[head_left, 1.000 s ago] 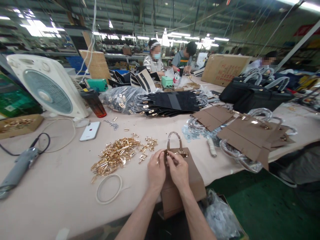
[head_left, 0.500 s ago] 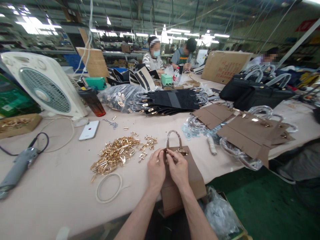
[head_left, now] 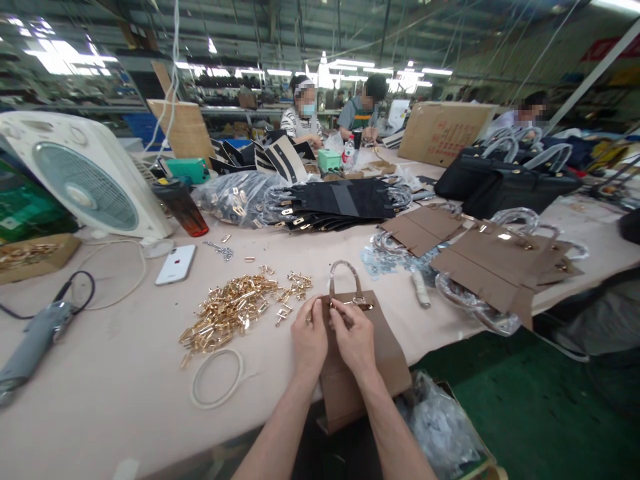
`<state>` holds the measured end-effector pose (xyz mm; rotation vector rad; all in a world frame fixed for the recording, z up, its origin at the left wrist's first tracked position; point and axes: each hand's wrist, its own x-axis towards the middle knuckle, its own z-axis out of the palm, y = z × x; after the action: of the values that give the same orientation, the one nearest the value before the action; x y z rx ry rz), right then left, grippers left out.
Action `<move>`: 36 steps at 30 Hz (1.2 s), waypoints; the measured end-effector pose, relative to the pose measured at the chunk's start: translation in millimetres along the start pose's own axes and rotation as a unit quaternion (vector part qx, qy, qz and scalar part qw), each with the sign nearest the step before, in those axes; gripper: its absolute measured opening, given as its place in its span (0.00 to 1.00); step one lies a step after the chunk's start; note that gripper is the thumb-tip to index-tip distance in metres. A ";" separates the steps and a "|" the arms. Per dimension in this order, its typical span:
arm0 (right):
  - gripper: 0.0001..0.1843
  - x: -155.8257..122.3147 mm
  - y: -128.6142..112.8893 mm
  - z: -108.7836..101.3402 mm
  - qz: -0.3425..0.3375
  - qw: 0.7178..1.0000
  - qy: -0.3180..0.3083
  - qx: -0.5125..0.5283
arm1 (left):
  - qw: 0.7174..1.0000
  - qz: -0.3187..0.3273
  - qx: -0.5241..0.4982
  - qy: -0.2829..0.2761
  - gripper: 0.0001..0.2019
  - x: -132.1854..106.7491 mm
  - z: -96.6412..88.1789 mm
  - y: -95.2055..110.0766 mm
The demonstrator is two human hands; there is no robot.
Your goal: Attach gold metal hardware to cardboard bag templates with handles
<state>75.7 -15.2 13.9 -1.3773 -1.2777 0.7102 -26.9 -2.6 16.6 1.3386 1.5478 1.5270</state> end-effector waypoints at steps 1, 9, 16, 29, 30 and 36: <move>0.16 0.0 0.5 0.4 0.000 1.000 0.000 0.001 | 1.000 0.000 -0.002 -0.001 0.15 0.3 -0.1 0.7; 0.16 -0.5 0.0 1.4 -0.012 1.000 -0.001 -0.008 | 1.000 0.001 -0.007 0.003 0.15 -0.3 0.7 -5.7; 0.15 -0.7 -5.7 2.4 -0.013 1.000 0.000 -0.018 | 0.998 0.048 0.028 0.009 0.14 -4.1 2.1 -12.2; 0.14 2.2 -5.6 1.0 0.006 1.000 -0.004 -0.008 | 1.000 0.007 0.012 0.012 0.15 -1.8 0.6 -9.0; 0.14 2.2 -5.8 1.2 0.002 1.000 -0.007 -0.016 | 1.000 0.008 0.012 0.010 0.15 -2.0 0.6 -9.7; 0.14 -0.3 -9.5 5.9 -0.025 0.999 -0.005 -0.049 | 0.999 0.032 0.019 0.002 0.14 -2.9 1.2 -11.6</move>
<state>67.4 -15.1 21.3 -1.4166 -1.3648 0.6287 -27.7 -2.9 4.7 1.4186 1.5580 1.5472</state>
